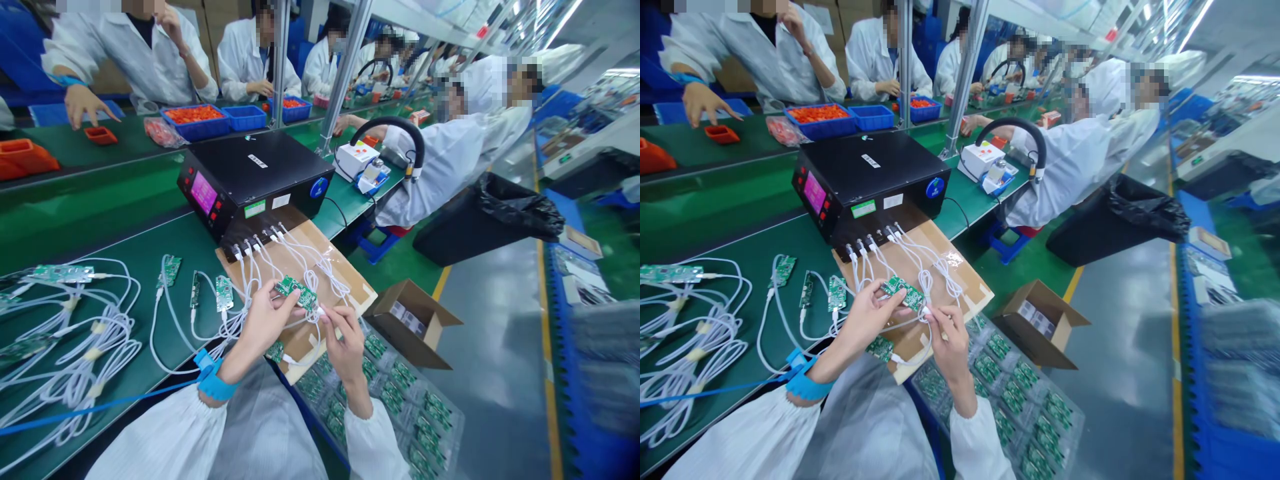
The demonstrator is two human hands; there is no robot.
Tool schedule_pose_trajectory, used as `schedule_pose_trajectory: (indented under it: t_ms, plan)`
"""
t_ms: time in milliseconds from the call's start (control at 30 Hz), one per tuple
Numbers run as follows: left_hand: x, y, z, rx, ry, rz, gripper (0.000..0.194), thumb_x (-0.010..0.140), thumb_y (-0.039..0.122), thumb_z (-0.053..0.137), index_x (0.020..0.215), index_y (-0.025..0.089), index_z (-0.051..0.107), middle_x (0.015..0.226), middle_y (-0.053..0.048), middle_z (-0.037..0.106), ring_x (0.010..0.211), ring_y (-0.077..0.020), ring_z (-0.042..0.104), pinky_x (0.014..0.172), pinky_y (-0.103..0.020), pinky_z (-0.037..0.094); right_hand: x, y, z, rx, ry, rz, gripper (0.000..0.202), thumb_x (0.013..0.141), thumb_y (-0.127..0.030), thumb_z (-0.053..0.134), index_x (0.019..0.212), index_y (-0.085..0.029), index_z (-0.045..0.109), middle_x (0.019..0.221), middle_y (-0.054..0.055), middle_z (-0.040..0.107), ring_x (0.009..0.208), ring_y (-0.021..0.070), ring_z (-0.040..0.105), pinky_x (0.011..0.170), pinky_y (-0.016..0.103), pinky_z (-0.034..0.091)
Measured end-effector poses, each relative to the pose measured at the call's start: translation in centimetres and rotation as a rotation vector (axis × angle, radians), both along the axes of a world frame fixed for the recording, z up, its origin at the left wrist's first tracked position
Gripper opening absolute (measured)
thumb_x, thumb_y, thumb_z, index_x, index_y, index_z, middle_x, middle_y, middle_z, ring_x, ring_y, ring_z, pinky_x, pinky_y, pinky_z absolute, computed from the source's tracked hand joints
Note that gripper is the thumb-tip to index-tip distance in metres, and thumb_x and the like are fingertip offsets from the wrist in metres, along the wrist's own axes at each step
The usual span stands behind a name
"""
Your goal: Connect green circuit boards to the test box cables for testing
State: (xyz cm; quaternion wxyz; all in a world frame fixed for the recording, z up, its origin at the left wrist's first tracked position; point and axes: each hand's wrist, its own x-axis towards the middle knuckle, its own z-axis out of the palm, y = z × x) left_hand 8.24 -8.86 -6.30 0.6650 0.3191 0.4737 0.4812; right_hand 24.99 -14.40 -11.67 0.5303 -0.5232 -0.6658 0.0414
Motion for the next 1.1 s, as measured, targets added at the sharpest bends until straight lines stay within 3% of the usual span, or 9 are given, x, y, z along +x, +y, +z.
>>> schedule_pose_trajectory:
  t_ms: [367,600,700,767,833,900,1000,1100]
  plan:
    - [0.0,-0.5,-0.1,0.018,-0.031,-0.004,0.059,0.065,0.05,0.096,0.097,0.015,0.06,0.091,-0.005,0.074,0.077,-0.0213,0.078,0.07,-0.033,0.07,-0.2,0.0,0.0,-0.004,-0.022,0.012,0.031,0.098,-0.012,0.064,0.122,-0.028,0.076,0.095,0.005,0.068,0.083,0.0158,0.068,0.073,0.028,0.059]
    - [0.2,-0.6,-0.4,0.037,0.015,-0.077,0.054,0.072,0.051,0.091,0.101,0.017,0.059,0.093,-0.005,0.074,0.078,-0.0216,0.078,0.068,-0.033,0.068,-0.8,-0.4,-0.4,-0.002,-0.005,0.011,0.035,0.098,-0.009,0.062,0.125,-0.029,0.074,0.095,0.004,0.067,0.081,0.0146,0.067,0.07,0.027,0.057]
    - [0.4,-0.5,0.0,0.054,0.033,-0.117,0.053,0.074,0.051,0.089,0.102,0.017,0.059,0.093,-0.006,0.074,0.079,-0.022,0.077,0.071,-0.034,0.068,0.2,-0.5,-0.7,0.018,-0.053,-0.025,0.028,0.099,-0.014,0.064,0.121,-0.028,0.074,0.101,0.005,0.068,0.096,0.0184,0.067,0.086,0.034,0.057]
    - [0.6,-0.4,0.1,0.09,0.065,-0.119,0.048,0.078,0.051,0.085,0.101,0.018,0.059,0.089,-0.005,0.073,0.08,-0.0214,0.076,0.071,-0.034,0.067,1.7,-0.7,-1.4,0.022,-0.062,-0.173,0.02,0.1,-0.024,0.064,0.118,-0.025,0.073,0.11,0.008,0.067,0.109,0.0231,0.064,0.098,0.044,0.054]
    - [0.7,-0.3,0.2,0.143,0.129,-0.103,0.043,0.083,0.05,0.081,0.101,0.018,0.059,0.083,-0.003,0.072,0.077,-0.0203,0.075,0.068,-0.032,0.065,3.7,-1.1,-2.4,-0.042,0.007,-0.411,0.027,0.099,-0.037,0.065,0.119,-0.02,0.069,0.115,0.012,0.064,0.112,0.0267,0.062,0.1,0.049,0.051]
    - [0.8,-0.3,0.0,0.184,0.183,-0.091,0.039,0.086,0.048,0.078,0.103,0.019,0.059,0.083,-0.003,0.071,0.075,-0.0197,0.073,0.066,-0.03,0.063,5.7,-1.7,-3.6,-0.222,0.122,-0.556,0.048,0.093,-0.053,0.068,0.123,-0.016,0.063,0.111,0.014,0.065,0.102,0.0277,0.065,0.091,0.047,0.053]
    - [1.0,-0.4,-0.4,0.207,0.205,-0.102,0.04,0.089,0.046,0.075,0.114,0.02,0.061,0.094,-0.006,0.072,0.078,-0.0204,0.073,0.065,-0.03,0.061,7.7,-2.7,-4.6,-0.562,0.255,-0.436,0.065,0.087,-0.067,0.068,0.126,-0.015,0.057,0.093,0.009,0.07,0.081,0.0253,0.068,0.075,0.04,0.055]
    - [1.2,-0.4,-0.6,0.231,0.206,-0.152,0.045,0.093,0.046,0.071,0.13,0.022,0.062,0.1,-0.007,0.073,0.087,-0.0212,0.073,0.074,-0.032,0.062,8.0,-2.9,-3.8,-0.596,0.333,-0.319,0.056,0.09,-0.064,0.065,0.121,-0.018,0.06,0.083,0.006,0.074,0.078,0.0239,0.071,0.078,0.039,0.055]
